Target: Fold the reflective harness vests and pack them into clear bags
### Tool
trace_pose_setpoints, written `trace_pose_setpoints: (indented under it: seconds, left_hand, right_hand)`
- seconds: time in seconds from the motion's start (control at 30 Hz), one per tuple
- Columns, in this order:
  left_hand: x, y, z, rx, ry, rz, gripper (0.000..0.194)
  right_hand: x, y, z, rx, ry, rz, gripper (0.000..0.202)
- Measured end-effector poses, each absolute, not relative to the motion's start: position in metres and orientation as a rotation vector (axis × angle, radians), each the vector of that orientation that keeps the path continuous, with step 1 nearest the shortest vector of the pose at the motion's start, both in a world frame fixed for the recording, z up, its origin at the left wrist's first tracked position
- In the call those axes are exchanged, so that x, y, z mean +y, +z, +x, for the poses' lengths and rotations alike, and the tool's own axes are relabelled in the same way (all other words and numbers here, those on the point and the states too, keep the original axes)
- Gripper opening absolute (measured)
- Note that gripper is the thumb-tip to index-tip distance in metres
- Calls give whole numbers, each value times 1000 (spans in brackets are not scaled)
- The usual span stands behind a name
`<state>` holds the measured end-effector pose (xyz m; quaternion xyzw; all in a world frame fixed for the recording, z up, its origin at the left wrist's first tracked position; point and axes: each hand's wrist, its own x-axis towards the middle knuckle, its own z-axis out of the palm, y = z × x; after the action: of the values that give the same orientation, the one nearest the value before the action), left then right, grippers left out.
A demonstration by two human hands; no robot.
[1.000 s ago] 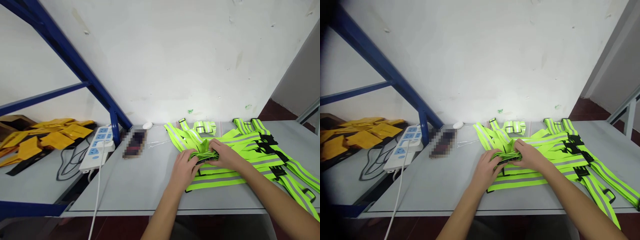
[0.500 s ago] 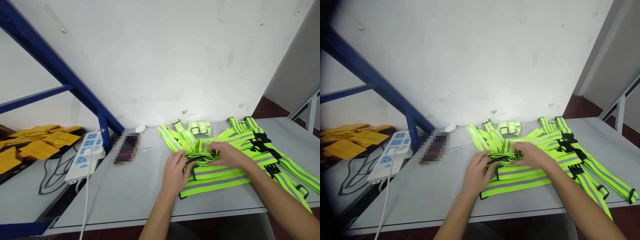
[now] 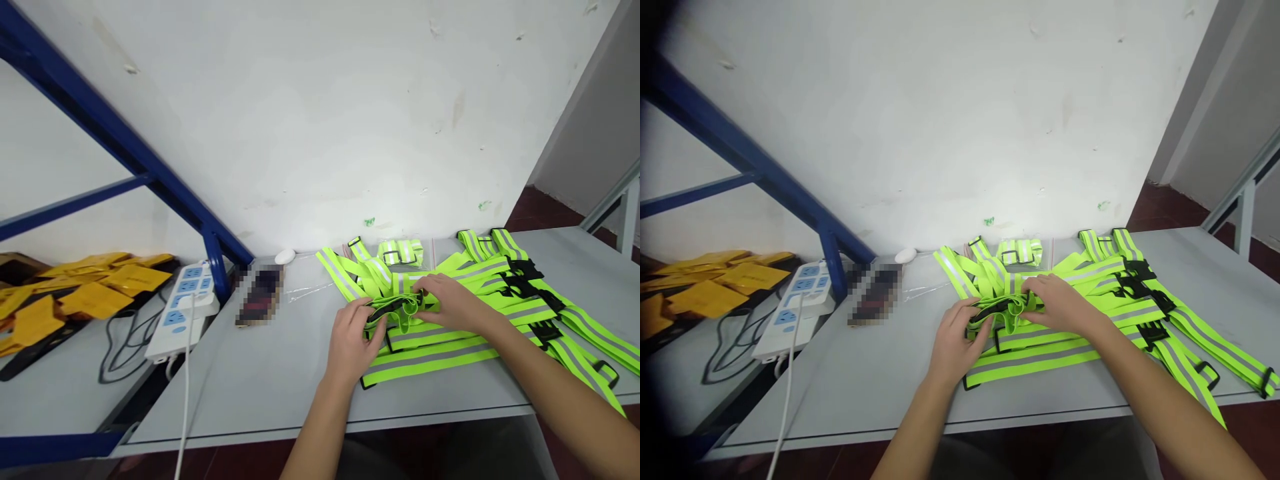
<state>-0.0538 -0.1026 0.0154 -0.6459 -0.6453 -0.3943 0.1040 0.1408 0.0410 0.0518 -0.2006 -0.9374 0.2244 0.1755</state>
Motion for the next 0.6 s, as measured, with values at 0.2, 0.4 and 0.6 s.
trace_pose_setpoints:
  seconds: [0.2, 0.4, 0.6]
  left_hand:
    - [-99, 26, -46, -1879, -879, -1902, 8]
    - [-97, 25, -47, -1847, -1086, -1786, 15]
    - [-97, 18, -51, -1907, -1339, -1743, 20]
  right_hand:
    - [43, 37, 136, -2677, 676, -596, 26]
    - [35, 44, 138, -2430, 857, -533, 49]
    - [23, 41, 130, -2457, 703, -488, 57]
